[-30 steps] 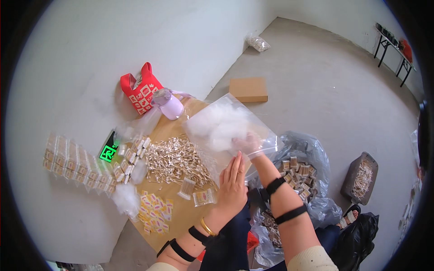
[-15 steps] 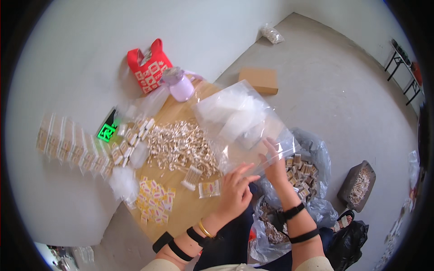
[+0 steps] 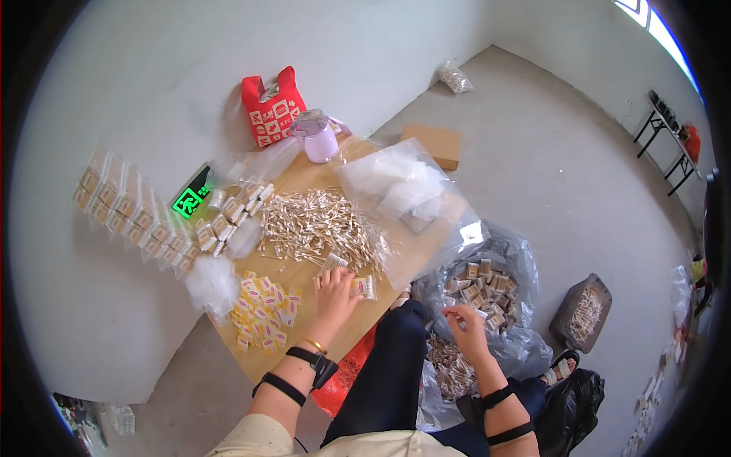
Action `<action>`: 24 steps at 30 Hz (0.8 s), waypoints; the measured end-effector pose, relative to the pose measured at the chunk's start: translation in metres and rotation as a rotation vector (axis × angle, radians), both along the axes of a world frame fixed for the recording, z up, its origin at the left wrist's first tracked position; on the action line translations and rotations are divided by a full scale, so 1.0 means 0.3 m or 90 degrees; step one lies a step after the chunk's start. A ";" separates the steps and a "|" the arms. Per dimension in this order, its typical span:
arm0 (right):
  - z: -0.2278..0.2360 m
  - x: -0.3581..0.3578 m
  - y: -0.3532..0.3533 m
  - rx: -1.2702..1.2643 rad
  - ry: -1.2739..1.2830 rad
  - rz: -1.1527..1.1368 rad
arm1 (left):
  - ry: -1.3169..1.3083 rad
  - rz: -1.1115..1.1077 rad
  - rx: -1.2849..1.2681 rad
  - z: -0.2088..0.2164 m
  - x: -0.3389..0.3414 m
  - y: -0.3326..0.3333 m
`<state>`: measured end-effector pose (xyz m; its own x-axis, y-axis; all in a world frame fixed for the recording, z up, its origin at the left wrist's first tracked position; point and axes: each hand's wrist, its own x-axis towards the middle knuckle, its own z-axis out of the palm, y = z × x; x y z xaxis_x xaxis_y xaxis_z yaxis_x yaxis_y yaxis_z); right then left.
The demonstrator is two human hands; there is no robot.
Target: The person sits on the floor and packs small wooden sticks into clear plastic bags. They place a yellow label on each bag and arrange the finished packages on a low wooden table. The person repeatedly picks up sticks, fills bags, and organizes the output.
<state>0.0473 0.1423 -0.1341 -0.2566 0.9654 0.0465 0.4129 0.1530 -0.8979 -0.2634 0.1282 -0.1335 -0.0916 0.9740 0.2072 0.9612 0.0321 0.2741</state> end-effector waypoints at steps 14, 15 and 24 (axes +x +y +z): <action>0.172 -0.071 -0.264 -0.128 0.202 -0.007 | -0.688 -0.256 -0.296 0.181 0.278 -0.262; 0.190 -0.051 -0.279 -0.127 0.201 -0.021 | -0.723 -0.272 -0.313 0.205 0.294 -0.279; 0.234 0.188 -0.442 -0.170 0.302 -0.032 | -0.333 -0.275 0.207 0.321 0.513 -0.353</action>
<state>0.1037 0.0098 -0.0639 -0.2203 0.9701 -0.1019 -0.0463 -0.1148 -0.9923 -0.1097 0.0224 -0.0371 0.1188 0.8433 0.5242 0.6115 -0.4781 0.6305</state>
